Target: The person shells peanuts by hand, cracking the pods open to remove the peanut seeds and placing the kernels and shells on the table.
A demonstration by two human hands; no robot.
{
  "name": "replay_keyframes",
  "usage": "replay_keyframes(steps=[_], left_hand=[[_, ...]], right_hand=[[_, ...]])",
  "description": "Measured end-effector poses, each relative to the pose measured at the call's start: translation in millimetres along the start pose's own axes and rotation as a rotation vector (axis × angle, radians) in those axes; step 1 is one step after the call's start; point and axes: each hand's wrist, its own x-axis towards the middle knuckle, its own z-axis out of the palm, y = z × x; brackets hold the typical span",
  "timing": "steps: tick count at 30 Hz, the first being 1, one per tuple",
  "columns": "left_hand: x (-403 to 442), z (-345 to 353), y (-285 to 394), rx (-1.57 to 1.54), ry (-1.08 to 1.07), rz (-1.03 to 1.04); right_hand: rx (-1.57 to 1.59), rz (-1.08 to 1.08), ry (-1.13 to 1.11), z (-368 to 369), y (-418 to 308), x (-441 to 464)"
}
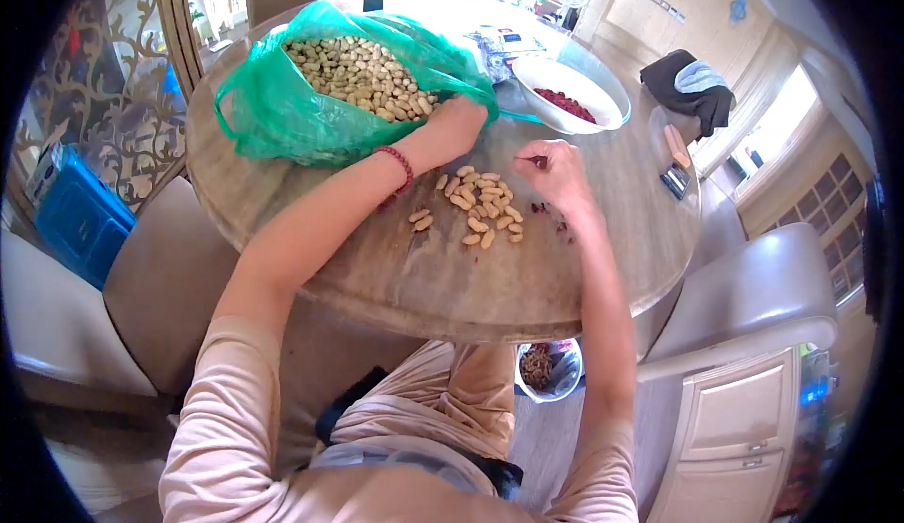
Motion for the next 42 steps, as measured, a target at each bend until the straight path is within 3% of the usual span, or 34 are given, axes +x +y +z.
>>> replay_keyframes(steps=[8, 11, 13, 15, 17, 25, 28, 31, 34, 38, 42], left_hand=[[23.1, 23.4, -7.7, 0.035, -0.018, -0.062], [21.5, 30.7, -11.2, 0.01, -0.018, -0.062], [20.8, 27.5, -9.8, -0.001, -0.017, -0.069], [13.6, 21.8, -6.1, -0.002, -0.175, -0.034], [3.2, 12.2, -1.9, -0.081, -0.141, -0.05], [-15.9, -37.4, 30.6, -0.258, -0.057, 0.004], [-26.6, -51.7, 59.6, -0.336, -0.003, 0.116], [-35.1, -51.1, 87.6, -0.593, -0.102, 0.295], [-43.9, -46.1, 94.8, -0.488, -0.2, 0.398], [-45.5, -38.1, 93.2, -0.43, -0.343, 0.319], [-44.8, -32.5, 86.4, -0.436, -0.314, 0.415]], right_hand=[[-0.023, -0.031, 0.042, -4.1, 4.6, -3.9], [0.1, -0.086, -0.072, -6.9, -0.9, -7.2], [0.205, -0.025, -0.269, -10.7, -9.4, -9.6], [0.186, -0.061, -0.304, -11.7, -10.5, -8.7], [0.175, -0.092, -0.345, -10.8, -10.8, -8.0], [0.142, -0.031, -0.214, -27.3, 1.5, -7.4], [0.045, -0.064, -0.13, -27.0, 10.0, -7.2], [-0.041, -0.062, 0.008, -24.4, 22.0, -5.0], [-0.061, -0.062, 0.117, -22.3, 31.1, -4.2], [-0.1, -0.069, 0.203, -23.3, 29.8, -3.1], [-0.106, -0.096, 0.238, -24.5, 23.7, -3.2]])
